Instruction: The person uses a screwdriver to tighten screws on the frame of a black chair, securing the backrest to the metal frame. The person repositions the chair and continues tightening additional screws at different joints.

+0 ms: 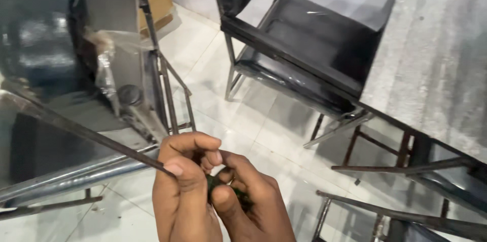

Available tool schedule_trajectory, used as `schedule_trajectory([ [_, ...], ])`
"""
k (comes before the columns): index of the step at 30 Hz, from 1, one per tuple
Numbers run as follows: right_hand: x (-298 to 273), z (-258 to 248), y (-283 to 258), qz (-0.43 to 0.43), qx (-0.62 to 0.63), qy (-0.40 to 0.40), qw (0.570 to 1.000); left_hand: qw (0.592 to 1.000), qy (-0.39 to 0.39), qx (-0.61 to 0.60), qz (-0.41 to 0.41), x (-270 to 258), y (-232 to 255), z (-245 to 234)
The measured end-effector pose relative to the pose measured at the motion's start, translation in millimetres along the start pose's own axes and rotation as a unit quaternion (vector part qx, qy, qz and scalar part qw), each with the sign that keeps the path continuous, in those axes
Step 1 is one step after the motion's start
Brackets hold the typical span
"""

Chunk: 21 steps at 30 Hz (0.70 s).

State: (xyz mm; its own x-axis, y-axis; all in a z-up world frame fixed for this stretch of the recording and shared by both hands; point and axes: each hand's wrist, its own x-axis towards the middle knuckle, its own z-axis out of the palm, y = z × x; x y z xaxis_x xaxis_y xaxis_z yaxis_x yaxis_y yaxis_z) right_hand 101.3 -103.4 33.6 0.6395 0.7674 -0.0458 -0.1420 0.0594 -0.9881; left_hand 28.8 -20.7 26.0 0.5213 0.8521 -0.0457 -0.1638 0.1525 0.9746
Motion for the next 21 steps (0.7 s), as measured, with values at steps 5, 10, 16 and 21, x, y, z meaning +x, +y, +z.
schedule_trajectory([
  [5,-0.7,-18.5,-21.7,-0.03,-0.087,0.038,0.995,0.993,-0.004,0.112,0.025,9.2,34.4,33.7],
  [10,-1.5,-19.7,-25.7,-0.022,-0.102,0.092,0.99,0.993,0.019,0.081,0.084,3.6,34.5,29.1],
  [16,1.9,-17.2,-42.9,-0.019,-0.111,0.084,0.99,0.988,0.028,0.085,0.123,13.1,69.7,19.8],
  [21,6.9,-13.4,-82.0,-0.051,-0.194,0.051,0.978,0.99,-0.017,0.076,0.117,21.9,101.2,10.4],
])
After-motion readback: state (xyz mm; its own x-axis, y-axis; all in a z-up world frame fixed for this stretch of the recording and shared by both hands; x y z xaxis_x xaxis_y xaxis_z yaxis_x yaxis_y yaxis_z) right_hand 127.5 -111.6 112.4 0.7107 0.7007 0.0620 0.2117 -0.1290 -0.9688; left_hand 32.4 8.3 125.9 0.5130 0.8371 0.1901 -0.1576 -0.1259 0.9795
